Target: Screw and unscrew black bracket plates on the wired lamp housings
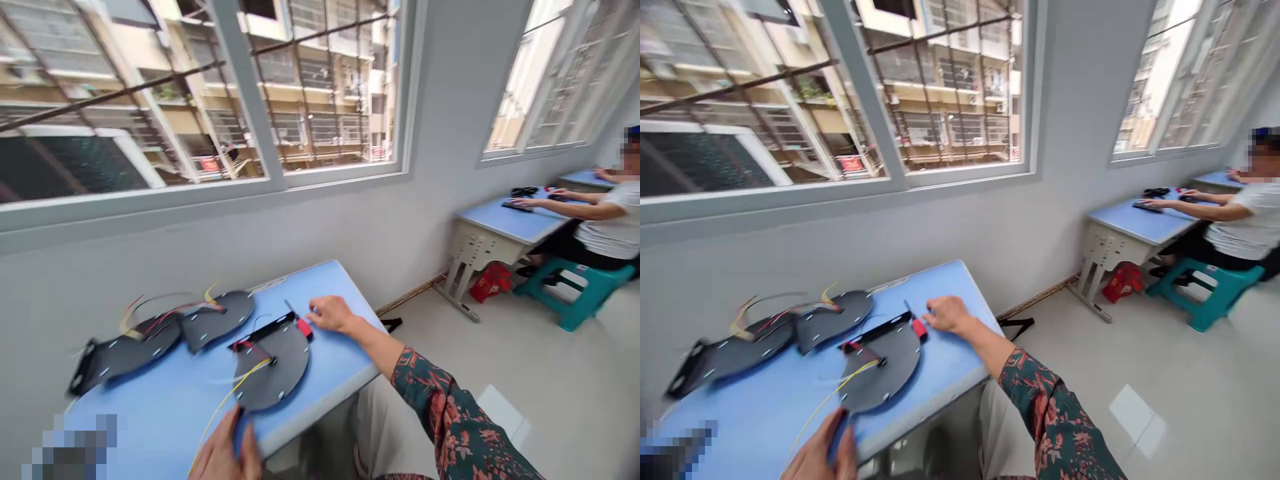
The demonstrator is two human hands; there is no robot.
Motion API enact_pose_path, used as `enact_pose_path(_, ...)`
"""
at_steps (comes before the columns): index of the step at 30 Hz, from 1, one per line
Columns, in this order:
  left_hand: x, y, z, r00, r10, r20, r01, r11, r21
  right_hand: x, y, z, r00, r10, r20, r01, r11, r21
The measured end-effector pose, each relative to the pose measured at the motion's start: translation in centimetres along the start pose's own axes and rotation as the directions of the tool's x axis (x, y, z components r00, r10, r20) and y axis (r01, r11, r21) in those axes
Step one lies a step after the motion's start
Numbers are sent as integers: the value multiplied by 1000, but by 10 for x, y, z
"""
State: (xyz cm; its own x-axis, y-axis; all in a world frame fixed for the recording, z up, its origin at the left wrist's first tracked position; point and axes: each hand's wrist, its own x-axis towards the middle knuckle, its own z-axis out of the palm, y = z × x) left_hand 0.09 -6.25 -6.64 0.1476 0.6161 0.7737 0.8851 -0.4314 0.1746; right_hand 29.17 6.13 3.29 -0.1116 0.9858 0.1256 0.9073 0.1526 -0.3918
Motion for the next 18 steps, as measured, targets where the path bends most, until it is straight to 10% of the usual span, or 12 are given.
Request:
enact_pose_path(5,27,34,-9,993,-92,76,95,995,-37,0,5,3,998,-62,5,62,998,-8)
enact_pose_path(18,40,35,-2,965,-166,202,177,984,-37,3,3,9,987,-162,-17,162,987,-19)
